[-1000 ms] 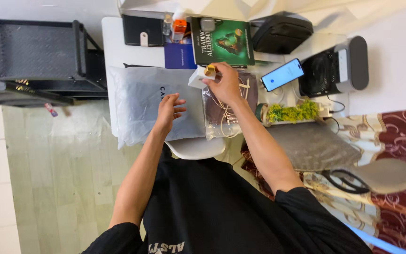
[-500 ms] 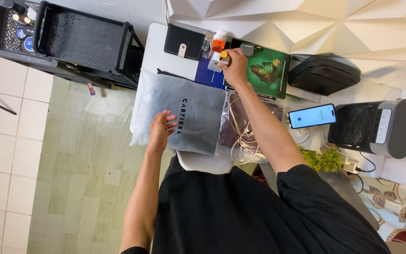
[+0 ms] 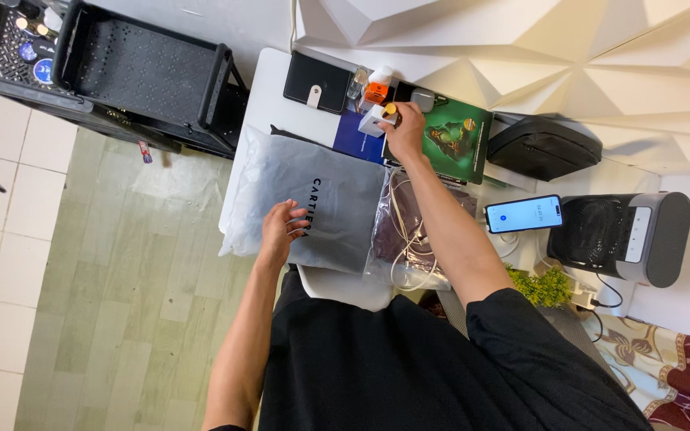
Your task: The person repeatedly picks up various small items from a black rolling cart and places them on a nearby white table. Items handled include a small potted plant, tape rolls, a power cord, and several small bottles and containers. The person walks back and forth between the cart and the table throughout the episode.
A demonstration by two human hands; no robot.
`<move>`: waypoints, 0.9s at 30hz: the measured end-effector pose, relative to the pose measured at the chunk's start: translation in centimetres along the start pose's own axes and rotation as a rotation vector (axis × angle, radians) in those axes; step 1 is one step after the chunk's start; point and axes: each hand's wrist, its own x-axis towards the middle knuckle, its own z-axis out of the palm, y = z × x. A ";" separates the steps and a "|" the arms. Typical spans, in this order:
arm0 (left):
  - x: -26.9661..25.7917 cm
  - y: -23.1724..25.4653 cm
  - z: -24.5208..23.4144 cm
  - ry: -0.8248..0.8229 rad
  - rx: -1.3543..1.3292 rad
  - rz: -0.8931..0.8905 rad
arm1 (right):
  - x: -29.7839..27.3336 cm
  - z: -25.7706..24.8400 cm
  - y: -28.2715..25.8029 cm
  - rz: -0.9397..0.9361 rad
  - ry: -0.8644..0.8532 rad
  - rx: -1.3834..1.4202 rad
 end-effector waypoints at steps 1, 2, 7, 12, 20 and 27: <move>0.1 0.0 0.1 -0.004 0.001 -0.008 | 0.2 0.0 0.0 0.006 -0.001 0.000; 0.1 0.1 0.0 -0.005 0.001 -0.018 | 0.3 0.1 -0.1 0.013 -0.006 -0.001; 0.3 0.0 -0.8 -0.043 -0.006 -0.027 | 0.2 0.6 0.6 -0.026 -0.002 -0.069; 0.4 -0.3 -1.8 -0.064 0.010 -0.036 | -0.7 0.8 0.5 -0.023 0.008 -0.125; 1.1 -0.3 0.4 -0.157 0.091 0.005 | -8.4 -0.3 -4.6 0.125 0.180 0.061; -0.8 -1.4 5.2 -0.249 0.190 0.048 | -21.7 -3.1 -8.9 -0.056 0.057 0.061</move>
